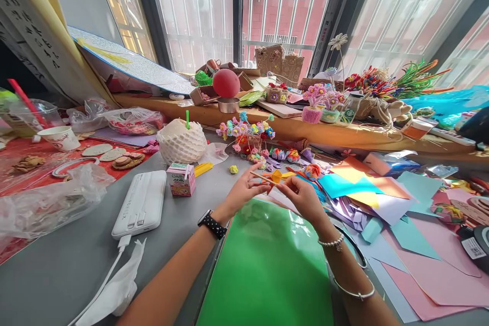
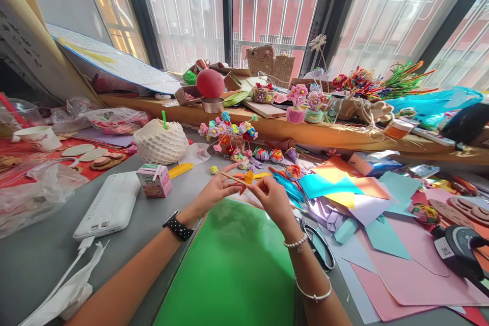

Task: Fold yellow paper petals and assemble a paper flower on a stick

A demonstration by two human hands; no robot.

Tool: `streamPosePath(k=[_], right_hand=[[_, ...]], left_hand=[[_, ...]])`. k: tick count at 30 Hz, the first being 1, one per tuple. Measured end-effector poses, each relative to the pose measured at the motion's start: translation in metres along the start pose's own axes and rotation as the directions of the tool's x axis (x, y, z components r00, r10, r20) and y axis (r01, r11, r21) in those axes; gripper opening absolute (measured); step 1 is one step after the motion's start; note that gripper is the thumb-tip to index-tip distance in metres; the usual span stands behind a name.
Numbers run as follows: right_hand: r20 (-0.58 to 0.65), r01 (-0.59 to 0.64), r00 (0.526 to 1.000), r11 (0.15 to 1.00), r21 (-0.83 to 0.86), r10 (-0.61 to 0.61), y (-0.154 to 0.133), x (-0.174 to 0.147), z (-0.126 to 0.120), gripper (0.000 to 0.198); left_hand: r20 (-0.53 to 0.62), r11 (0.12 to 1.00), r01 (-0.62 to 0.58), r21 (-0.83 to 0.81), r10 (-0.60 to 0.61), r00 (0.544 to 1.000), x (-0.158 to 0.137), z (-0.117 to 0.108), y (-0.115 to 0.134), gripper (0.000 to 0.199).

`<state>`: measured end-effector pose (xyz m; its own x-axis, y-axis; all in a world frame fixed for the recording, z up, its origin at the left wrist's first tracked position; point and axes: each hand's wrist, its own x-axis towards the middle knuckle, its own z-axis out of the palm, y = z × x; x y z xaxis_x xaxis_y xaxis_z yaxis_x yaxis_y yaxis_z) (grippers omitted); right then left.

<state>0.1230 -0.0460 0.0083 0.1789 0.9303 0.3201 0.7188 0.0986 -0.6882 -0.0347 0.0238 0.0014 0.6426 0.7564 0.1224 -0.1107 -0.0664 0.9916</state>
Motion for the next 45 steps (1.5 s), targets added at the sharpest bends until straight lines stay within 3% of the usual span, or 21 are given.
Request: streamPosePath(k=[3, 15, 19, 28, 45], right_hand=[[0.027, 0.047, 0.999, 0.999, -0.001, -0.047, -0.005, -0.002, 0.003, 0.034], [-0.084, 0.182, 0.978, 0.975, -0.131, -0.193, -0.008, -0.004, 0.002, 0.026], [-0.091, 0.179, 0.977, 0.973, -0.144, -0.193, -0.008, -0.004, 0.002, 0.025], [0.038, 0.152, 0.988, 0.981, -0.124, -0.149, -0.008, -0.002, -0.003, 0.025], [-0.131, 0.25, 0.953, 0.954, -0.164, -0.272, -0.01, -0.004, 0.0, 0.025]], left_hand=[[0.108, 0.999, -0.012, -0.032, 0.015, 0.994, -0.001, 0.003, 0.001, 0.056], [0.003, 0.998, -0.018, -0.061, 0.018, 1.0, -0.005, 0.014, 0.0, 0.043], [-0.013, 0.997, -0.052, -0.063, 0.051, 0.999, -0.005, 0.015, -0.001, 0.042], [-0.005, 0.993, -0.114, -0.02, 0.114, 0.993, -0.004, 0.017, -0.004, 0.044], [-0.031, 0.991, -0.131, -0.041, 0.13, 0.991, -0.006, 0.017, -0.005, 0.04]])
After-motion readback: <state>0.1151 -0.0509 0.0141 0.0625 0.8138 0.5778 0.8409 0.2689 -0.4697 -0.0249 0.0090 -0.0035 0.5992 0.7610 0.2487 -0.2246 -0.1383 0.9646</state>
